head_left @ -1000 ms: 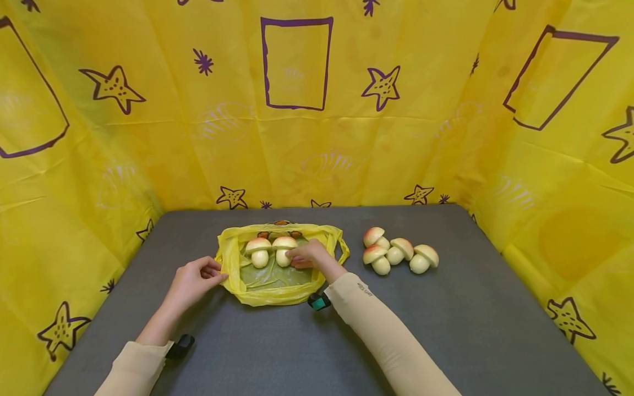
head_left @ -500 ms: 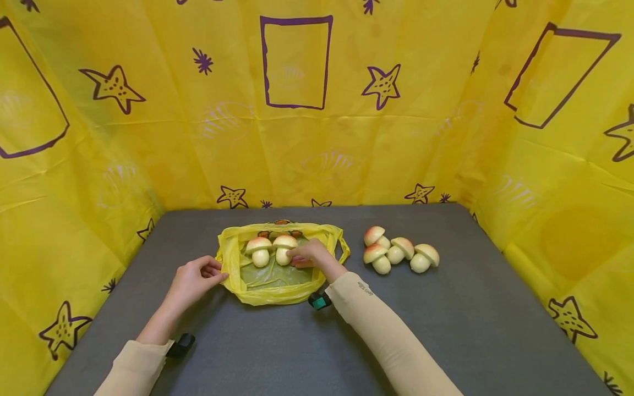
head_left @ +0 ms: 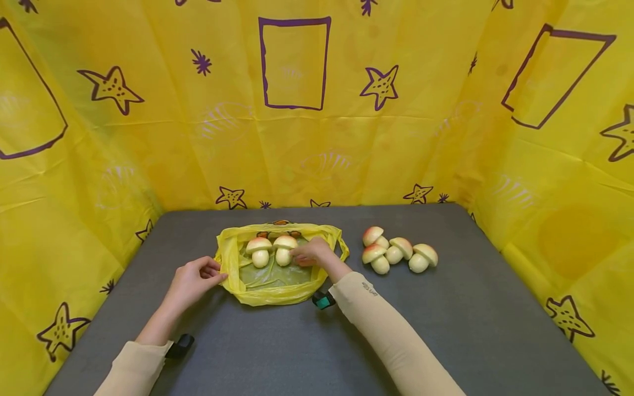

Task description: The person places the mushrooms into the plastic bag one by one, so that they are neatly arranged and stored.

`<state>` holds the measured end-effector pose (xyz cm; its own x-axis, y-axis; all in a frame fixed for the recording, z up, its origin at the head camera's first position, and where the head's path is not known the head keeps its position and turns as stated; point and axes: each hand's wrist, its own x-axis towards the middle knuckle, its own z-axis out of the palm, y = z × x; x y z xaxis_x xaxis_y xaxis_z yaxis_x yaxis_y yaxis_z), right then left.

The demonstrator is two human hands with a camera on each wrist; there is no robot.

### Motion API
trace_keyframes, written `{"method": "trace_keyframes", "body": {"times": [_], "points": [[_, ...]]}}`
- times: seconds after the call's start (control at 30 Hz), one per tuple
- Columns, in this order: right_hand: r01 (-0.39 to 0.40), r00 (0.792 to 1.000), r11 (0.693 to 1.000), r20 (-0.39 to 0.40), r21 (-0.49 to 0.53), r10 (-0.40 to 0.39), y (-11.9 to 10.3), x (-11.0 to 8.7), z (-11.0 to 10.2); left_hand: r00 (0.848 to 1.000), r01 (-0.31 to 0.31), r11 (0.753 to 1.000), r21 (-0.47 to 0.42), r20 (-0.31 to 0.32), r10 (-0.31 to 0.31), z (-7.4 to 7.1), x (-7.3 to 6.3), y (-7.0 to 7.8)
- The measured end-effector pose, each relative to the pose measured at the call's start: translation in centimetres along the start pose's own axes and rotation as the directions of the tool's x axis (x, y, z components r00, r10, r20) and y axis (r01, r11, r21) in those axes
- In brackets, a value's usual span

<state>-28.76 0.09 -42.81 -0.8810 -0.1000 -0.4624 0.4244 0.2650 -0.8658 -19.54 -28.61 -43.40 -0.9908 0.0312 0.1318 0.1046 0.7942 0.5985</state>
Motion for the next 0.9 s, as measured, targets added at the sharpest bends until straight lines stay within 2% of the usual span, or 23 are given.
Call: {"method": "trace_keyframes", "body": {"times": [0.2,0.47,0.67,0.9], "points": [[0.046,0.999,0.996,0.0,-0.073,-0.046,-0.4,-1.2,-1.4,1.0,-0.007,1.0,0.002,-0.008,0.007,-0.1,-0.1,0.1],[0.074,0.997,0.995,0.043,-0.06,-0.071,-0.5,-1.8,-3.8,1.0,-0.005,1.0,0.004,-0.002,0.005,-0.2,-0.1,0.1],[0.129,0.991,0.991,0.044,-0.042,-0.127,-0.5,-2.6,-5.4,1.0,0.015,1.0,0.005,0.005,-0.015,-0.1,-0.2,0.0],[0.19,0.981,0.981,0.048,-0.049,-0.187,-0.6,-3.7,-7.3,1.0,0.007,1.0,0.002,0.003,-0.007,-0.1,-0.1,0.2]]}}
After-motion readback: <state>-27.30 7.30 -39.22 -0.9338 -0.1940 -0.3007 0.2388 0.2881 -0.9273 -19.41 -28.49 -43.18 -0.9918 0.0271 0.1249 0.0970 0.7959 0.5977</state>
